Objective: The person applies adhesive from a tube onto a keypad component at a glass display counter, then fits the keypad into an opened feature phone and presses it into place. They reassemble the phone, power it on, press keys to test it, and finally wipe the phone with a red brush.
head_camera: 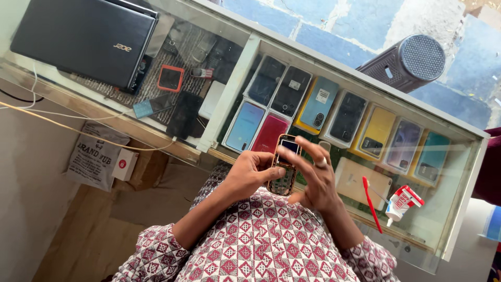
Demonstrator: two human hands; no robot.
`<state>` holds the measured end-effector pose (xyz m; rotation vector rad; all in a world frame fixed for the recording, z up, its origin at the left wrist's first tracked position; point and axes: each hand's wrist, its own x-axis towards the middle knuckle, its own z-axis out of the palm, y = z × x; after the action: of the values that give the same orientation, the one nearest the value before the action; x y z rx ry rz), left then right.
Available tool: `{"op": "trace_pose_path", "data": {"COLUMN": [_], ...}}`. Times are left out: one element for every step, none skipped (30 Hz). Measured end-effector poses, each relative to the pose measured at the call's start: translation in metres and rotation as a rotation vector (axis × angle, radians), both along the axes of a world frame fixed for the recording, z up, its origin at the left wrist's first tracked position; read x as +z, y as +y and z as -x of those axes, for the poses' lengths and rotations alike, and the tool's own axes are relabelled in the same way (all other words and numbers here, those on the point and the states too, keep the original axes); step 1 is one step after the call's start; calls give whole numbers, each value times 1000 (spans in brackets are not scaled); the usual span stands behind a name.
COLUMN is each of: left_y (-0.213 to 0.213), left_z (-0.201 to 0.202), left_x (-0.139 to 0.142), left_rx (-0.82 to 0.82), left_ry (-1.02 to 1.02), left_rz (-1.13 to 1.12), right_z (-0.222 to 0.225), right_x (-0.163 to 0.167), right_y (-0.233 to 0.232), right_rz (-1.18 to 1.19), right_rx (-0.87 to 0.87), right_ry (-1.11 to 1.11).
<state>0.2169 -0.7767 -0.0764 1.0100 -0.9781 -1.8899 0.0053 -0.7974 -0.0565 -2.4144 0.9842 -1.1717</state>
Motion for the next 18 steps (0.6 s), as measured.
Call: {"op": "trace_pose_path", "data": {"left_y": [-1, -2, -2, -2, -2, -2, -3, -3, -2, -2, -1, 0, 1, 2, 4, 6, 7, 8], "left_z": [-1, -2, -3, -5, -7, -7, -7, -7, -7, -7, -6, -5, -6, -7, -7, -6, -6, -6], "left_x": [-2, -3, -4, -5, -5, -5, -6, -6, -6, -6, -6, -7, -7, -7, -8, -8, -9, -9], "left_rx": [-3, -3, 0, 5, 14, 21, 24, 26, 25, 26, 17, 13, 11, 16, 18, 16, 21, 23], "left_ry": [7, 22, 34, 46, 53, 61, 70, 44, 21, -3, 21, 42, 61, 56, 54, 53, 72, 93], "left_rz": [-1, -14, -28, -43, -51, -60, -68, -51, -33, -15, -32, -48, -64, -65, -67, -71, -64, -53], "right_z": [-2, -4, -5, -7, -8, -8, -8, -8, -9, -8, -5, -1, 0, -1, -1, 0, -1, -2], "right_x": [0, -1, -3, -5, -7, -9, -10, -12, -14, -15, -15, -15, -16, -17, -18, -19, -20, -21], "right_y": [-7, -13, -19, -23, -22, -19, -17, -16, -17, -18, -18, -18, -19, -19, -17, -14, -10, -5], "right_rz": [14, -11, -36, -62, -27, 7, 44, 72, 101, 130, 75, 20, -36, 39, 111, 182, 170, 162], "right_rx": [1, -5, -9, -12, 23, 54, 82, 100, 116, 133, 59, -12, -80, -30, 17, 61, 109, 156], "right_ry": [75, 2, -71, -146, -146, -146, -144, -85, -23, 39, -28, -96, -165, -163, -158, -149, -94, -36]}}
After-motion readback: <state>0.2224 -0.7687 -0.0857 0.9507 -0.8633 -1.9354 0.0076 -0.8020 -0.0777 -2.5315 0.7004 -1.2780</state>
